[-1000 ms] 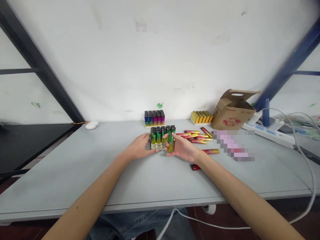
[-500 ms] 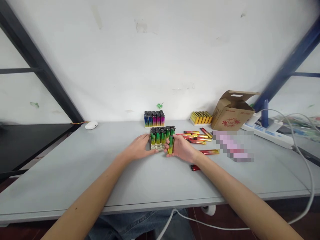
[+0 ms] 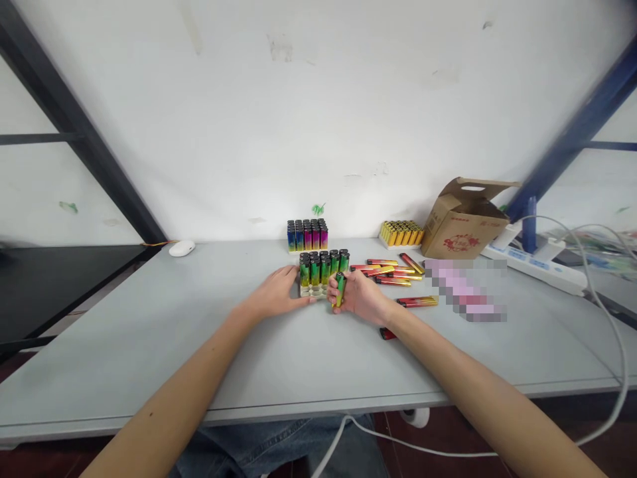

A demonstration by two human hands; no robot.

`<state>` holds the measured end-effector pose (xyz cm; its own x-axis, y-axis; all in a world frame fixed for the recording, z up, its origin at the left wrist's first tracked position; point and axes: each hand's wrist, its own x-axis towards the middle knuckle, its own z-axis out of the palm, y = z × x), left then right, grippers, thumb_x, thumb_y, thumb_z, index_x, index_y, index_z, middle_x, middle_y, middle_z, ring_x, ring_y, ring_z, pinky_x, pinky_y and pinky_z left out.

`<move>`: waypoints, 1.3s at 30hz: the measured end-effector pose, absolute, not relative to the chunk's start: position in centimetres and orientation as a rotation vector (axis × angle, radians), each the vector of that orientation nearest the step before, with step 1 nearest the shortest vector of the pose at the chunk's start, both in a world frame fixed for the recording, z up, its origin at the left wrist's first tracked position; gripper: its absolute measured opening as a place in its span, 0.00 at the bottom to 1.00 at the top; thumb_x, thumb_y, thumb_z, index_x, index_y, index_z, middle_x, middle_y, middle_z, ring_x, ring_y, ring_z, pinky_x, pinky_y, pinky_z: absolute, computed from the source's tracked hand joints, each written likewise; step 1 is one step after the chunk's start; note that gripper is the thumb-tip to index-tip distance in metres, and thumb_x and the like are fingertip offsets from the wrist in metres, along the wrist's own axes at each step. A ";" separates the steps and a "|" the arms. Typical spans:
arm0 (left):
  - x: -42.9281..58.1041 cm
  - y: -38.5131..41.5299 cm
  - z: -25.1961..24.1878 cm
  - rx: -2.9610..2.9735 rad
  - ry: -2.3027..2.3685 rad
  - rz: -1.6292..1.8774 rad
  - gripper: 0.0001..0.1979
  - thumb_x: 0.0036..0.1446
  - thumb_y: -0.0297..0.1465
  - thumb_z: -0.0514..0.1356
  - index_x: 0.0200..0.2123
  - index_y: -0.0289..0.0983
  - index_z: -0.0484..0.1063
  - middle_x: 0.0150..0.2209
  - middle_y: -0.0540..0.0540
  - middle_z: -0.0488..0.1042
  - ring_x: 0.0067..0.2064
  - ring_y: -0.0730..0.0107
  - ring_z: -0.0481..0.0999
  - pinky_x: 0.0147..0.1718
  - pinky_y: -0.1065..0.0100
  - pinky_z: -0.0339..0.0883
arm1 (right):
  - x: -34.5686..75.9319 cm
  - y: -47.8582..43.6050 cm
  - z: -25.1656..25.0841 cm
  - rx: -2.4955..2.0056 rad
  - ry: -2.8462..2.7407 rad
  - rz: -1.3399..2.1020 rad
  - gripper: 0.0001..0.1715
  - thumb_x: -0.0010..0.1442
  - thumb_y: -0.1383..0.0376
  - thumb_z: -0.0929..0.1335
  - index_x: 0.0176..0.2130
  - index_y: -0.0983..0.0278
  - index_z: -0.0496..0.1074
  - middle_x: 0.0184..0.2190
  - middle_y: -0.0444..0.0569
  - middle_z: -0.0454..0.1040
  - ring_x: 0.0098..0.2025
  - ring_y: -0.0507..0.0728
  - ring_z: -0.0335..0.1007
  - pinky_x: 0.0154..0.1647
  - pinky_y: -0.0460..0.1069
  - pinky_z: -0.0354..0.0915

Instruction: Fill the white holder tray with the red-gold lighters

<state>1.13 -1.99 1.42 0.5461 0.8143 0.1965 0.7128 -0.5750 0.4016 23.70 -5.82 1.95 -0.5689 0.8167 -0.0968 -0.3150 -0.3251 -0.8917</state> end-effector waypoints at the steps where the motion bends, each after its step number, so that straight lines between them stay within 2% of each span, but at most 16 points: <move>1: 1.1 -2.0 1.4 2.512 1.266 0.536 0.33 0.51 0.56 0.59 0.53 0.40 0.66 0.51 0.39 0.72 0.53 0.47 0.71 0.51 0.50 0.66 | 23.7 -5.8 1.9 -0.718 -1.146 1.961 0.13 0.58 0.58 0.58 0.28 0.62 0.62 0.27 0.44 0.56 0.29 0.54 0.55 0.30 0.48 0.57; 11: 1.1 -1.9 1.4 2.513 1.274 0.526 0.31 0.52 0.56 0.59 0.49 0.39 0.67 0.49 0.39 0.73 0.53 0.46 0.71 0.49 0.52 0.67 | 24.0 -6.0 1.7 -0.615 -1.128 2.009 0.15 0.60 0.57 0.58 0.35 0.63 0.68 0.27 0.43 0.57 0.30 0.53 0.57 0.32 0.49 0.60; 24: 1.2 -1.9 1.4 2.513 1.266 0.519 0.32 0.52 0.56 0.59 0.51 0.40 0.67 0.50 0.39 0.73 0.53 0.47 0.70 0.50 0.50 0.66 | 24.0 -5.8 1.3 -0.676 -1.133 2.008 0.17 0.60 0.57 0.58 0.37 0.64 0.70 0.28 0.44 0.59 0.31 0.53 0.57 0.34 0.50 0.62; 30: 1.1 -1.9 1.3 2.512 1.267 0.531 0.31 0.52 0.56 0.58 0.49 0.40 0.67 0.49 0.39 0.73 0.52 0.47 0.71 0.50 0.51 0.67 | 23.9 -6.0 1.7 -0.697 -1.126 1.969 0.18 0.60 0.57 0.59 0.37 0.64 0.71 0.28 0.44 0.59 0.31 0.53 0.58 0.34 0.49 0.62; 39: 1.1 -1.9 1.4 2.507 1.250 0.538 0.33 0.52 0.56 0.59 0.54 0.41 0.66 0.52 0.39 0.72 0.55 0.46 0.70 0.51 0.51 0.65 | 24.0 -6.0 2.1 -0.719 -1.124 1.902 0.18 0.63 0.56 0.59 0.39 0.63 0.72 0.28 0.44 0.61 0.30 0.53 0.60 0.32 0.48 0.62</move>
